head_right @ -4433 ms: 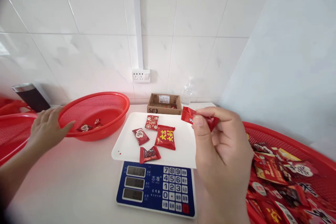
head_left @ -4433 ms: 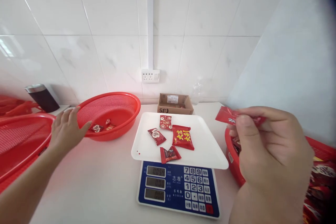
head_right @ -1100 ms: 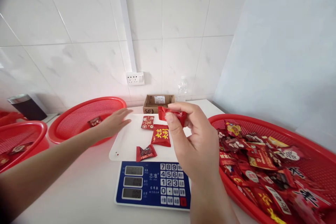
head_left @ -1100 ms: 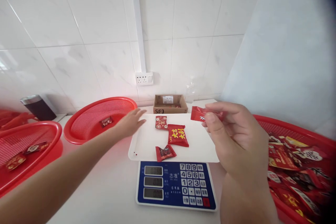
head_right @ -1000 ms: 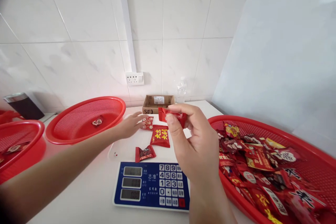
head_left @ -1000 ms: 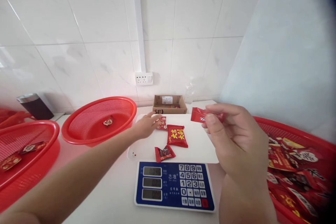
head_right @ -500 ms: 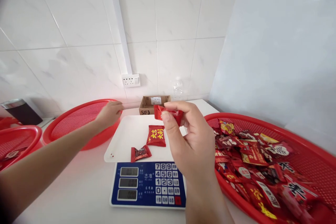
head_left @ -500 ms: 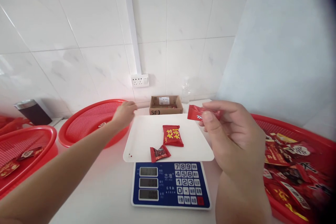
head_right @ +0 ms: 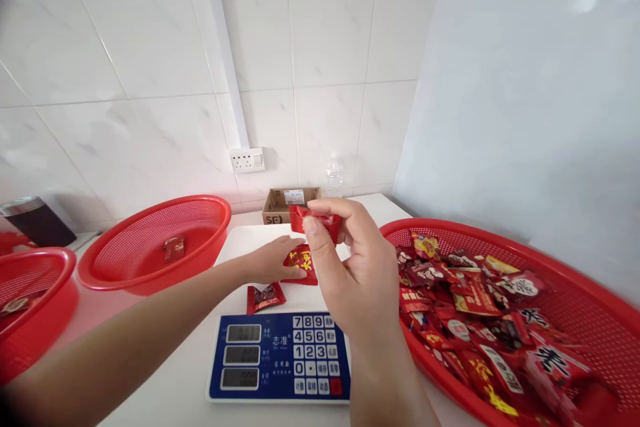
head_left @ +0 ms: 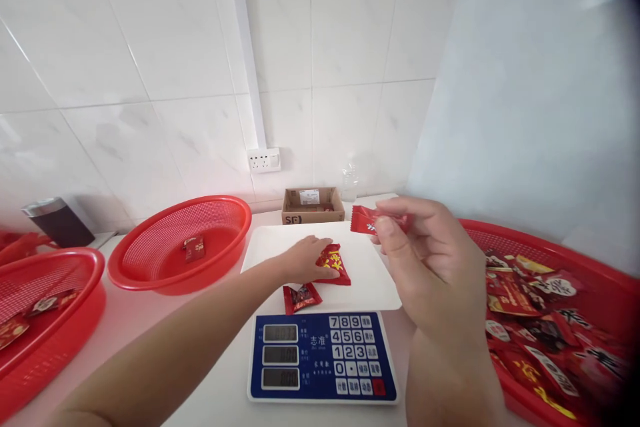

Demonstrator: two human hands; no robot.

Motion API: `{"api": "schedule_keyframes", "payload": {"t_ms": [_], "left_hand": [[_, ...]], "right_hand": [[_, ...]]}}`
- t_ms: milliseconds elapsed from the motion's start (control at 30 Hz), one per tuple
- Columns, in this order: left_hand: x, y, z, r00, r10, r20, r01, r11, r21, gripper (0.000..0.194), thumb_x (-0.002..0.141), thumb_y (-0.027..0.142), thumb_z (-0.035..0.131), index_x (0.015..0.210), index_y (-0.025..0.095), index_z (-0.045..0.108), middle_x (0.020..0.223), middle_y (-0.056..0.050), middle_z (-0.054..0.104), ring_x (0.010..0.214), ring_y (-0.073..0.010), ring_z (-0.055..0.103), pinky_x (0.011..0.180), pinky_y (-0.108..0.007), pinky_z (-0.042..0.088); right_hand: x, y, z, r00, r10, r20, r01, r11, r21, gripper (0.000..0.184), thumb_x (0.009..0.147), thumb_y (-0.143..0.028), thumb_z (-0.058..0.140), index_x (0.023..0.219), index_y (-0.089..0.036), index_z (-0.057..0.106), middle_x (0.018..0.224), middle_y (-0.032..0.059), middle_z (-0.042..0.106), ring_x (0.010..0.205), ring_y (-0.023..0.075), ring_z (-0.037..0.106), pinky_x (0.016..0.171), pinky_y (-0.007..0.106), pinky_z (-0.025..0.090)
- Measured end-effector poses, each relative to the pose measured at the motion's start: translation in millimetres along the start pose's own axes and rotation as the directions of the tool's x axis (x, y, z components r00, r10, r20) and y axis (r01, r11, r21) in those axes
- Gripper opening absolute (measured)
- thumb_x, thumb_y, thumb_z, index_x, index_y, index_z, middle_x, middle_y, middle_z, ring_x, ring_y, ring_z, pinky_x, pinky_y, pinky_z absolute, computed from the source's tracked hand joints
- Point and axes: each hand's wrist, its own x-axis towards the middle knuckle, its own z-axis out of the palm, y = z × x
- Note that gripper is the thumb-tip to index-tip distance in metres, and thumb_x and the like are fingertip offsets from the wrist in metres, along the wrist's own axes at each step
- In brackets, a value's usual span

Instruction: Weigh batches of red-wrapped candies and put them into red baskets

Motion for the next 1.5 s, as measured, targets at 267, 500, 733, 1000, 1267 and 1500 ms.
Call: {"api": "schedule_keyframes", "payload": {"t_ms": [267, 500, 733, 1000, 1267, 1500], "left_hand": [[-24, -24, -39.0, 0.946, -0.152, -0.285, 0.136, 0.988, -0.075, 0.048, 0.069, 0.028, 0.061, 0.114, 0.026, 0.046, 0.117, -0.005, 0.049, 0.1, -0.0191, 0.053, 0.081, -0.03, 0.048], [-70, -101, -95.3, 0.708, -0.446, -0.547, 0.568, 0.821, 0.065, 0.046, 0.08, 0.036, 0.046, 0.122, 0.02, 0.045, 0.129, -0.017, 0.04, 0.113, -0.0337, 0.046, 0.089, -0.051, 0.043], [-100, -28, -38.9, 0.99, -0.127, 0.066, 0.13, 0.991, -0.041, 0.056, 0.079, 0.051, 0.049, 0.131, 0.035, 0.037, 0.143, -0.002, 0.034, 0.127, -0.024, 0.037, 0.103, -0.042, 0.036], [-112, -12, -3.5, 0.998, 0.052, -0.047, -0.052, 0.999, -0.004, 0.037, 0.088, 0.022, 0.03, 0.11, 0.027, 0.059, 0.124, -0.003, 0.056, 0.113, -0.0149, 0.052, 0.097, -0.031, 0.043], [-123, -101, -41.4, 0.854, -0.235, -0.465, 0.337, 0.93, 0.147, 0.037, 0.087, 0.033, 0.032, 0.111, 0.021, 0.057, 0.125, -0.008, 0.054, 0.116, -0.023, 0.049, 0.097, -0.04, 0.043], [-146, -121, -29.2, 0.748, -0.221, -0.626, 0.406, 0.899, 0.168, 0.043, 0.086, 0.043, 0.035, 0.122, 0.024, 0.048, 0.132, -0.009, 0.047, 0.132, -0.0267, 0.03, 0.108, -0.05, 0.026]], "right_hand": [[2, 1, -3, 0.999, 0.022, 0.028, -0.022, 1.0, 0.021, 0.013, 0.082, -0.026, 0.056, 0.094, -0.023, 0.06, 0.076, -0.0022, 0.062, 0.062, 0.01, 0.058, 0.057, 0.024, 0.05], [2, -4, -4, 0.999, 0.054, 0.004, -0.054, 0.997, 0.061, 0.012, 0.082, -0.026, 0.056, 0.092, -0.024, 0.06, 0.082, -0.0007, 0.065, 0.065, 0.0106, 0.058, 0.058, 0.025, 0.049], [1, -1, -2, 1.0, 0.027, 0.015, -0.028, 0.999, 0.044, 0.012, 0.082, -0.026, 0.056, 0.093, -0.024, 0.06, 0.081, -0.0024, 0.064, 0.065, 0.0094, 0.056, 0.058, 0.023, 0.046], [3, 10, 6, 0.968, 0.007, 0.252, -0.007, 1.0, -0.001, 0.012, 0.084, -0.027, 0.053, 0.091, -0.022, 0.062, 0.085, -0.0002, 0.066, 0.074, 0.012, 0.059, 0.062, 0.023, 0.046], [-4, 25, 20, 0.613, 0.084, 0.786, 0.078, 0.983, -0.166, 0.018, 0.085, -0.017, 0.045, 0.082, -0.02, 0.062, 0.084, 0.0005, 0.065, 0.077, 0.0138, 0.058, 0.066, 0.028, 0.043], [-10, 22, 34, 0.597, 0.084, 0.797, 0.12, 0.974, -0.193, 0.031, 0.085, -0.016, 0.043, 0.111, -0.021, 0.06, 0.117, 0.0062, 0.06, 0.107, 0.0195, 0.054, 0.09, 0.036, 0.043]]}}
